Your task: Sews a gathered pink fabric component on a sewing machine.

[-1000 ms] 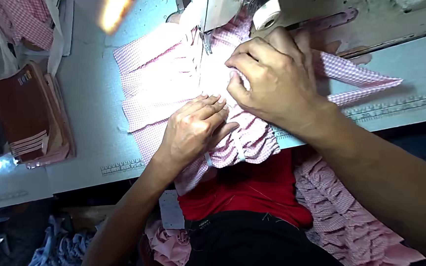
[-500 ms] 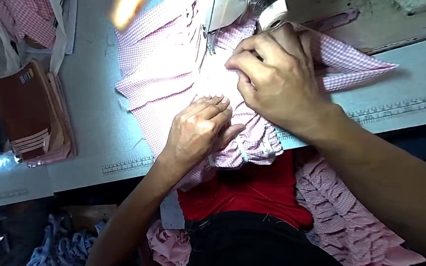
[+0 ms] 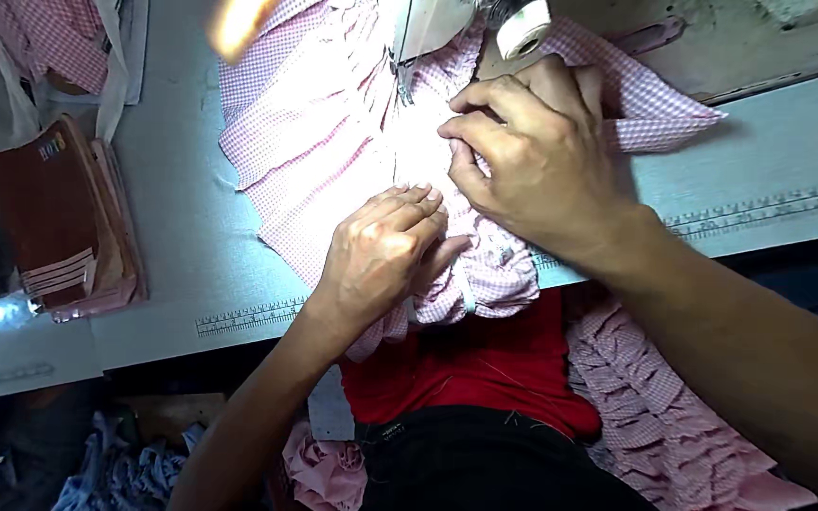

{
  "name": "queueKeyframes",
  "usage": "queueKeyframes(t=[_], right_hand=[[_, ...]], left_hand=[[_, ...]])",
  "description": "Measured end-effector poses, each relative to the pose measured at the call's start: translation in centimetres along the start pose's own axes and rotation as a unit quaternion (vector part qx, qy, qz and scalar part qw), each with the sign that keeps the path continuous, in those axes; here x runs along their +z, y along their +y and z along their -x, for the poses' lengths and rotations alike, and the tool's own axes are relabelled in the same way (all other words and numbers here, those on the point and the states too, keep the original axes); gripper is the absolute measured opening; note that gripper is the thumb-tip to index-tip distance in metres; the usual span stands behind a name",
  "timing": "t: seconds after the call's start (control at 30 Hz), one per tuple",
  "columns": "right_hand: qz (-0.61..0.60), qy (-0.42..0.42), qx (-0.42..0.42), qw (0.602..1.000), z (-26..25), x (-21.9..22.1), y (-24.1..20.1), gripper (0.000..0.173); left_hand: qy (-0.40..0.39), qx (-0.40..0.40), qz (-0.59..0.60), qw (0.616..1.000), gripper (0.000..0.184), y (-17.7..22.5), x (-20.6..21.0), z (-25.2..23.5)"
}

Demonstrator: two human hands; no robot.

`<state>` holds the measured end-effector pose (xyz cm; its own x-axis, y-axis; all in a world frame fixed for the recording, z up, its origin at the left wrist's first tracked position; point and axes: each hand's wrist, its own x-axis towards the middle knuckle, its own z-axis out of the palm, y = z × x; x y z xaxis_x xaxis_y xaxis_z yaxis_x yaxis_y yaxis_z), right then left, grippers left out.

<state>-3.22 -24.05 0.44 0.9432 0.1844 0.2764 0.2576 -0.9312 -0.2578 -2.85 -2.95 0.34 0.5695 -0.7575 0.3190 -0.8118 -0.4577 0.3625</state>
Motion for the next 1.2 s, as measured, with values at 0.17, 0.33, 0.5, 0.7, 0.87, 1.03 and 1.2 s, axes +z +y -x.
queueKeyframes(t=[0.17,0.33,0.5,0.7,0.87,1.03,1.2], right_hand=[[-0.009,0.004,-0.001,1.0,-0.08,-0.03,0.09,0.034],[-0.012,-0.009,-0.013,1.0,-0.16,0.04,0.21,0.032],[-0.006,-0.029,0.007,1.0,-0.17,-0.39,-0.04,0.037],[0.001,-0.017,0.012,1.0,-0.13,-0.27,0.02,0.036],[-0.005,-0.006,0.0,1.0,-0.17,-0.19,0.03,0.033],[0.011,-0.034,0.022,0.999,-0.37,-0.54,-0.11,0.041],[0.009,-0.011,-0.006,1.0,-0.44,-0.22,-0.32,0.032]], left_hand=[[-0.007,-0.004,-0.003,1.0,0.033,0.36,-0.1,0.25],[-0.005,0.0,-0.004,1.0,0.032,0.24,0.07,0.27],[-0.002,-0.002,0.001,1.0,0.033,0.01,0.14,0.2],[-0.003,-0.002,-0.003,1.0,0.032,0.11,0.0,0.27],[-0.016,-0.011,-0.005,1.0,0.031,0.3,-0.27,0.15],[-0.016,-0.01,-0.007,1.0,0.032,0.3,-0.28,0.13],[-0.007,-0.005,-0.001,1.0,0.032,0.26,-0.07,0.06]])
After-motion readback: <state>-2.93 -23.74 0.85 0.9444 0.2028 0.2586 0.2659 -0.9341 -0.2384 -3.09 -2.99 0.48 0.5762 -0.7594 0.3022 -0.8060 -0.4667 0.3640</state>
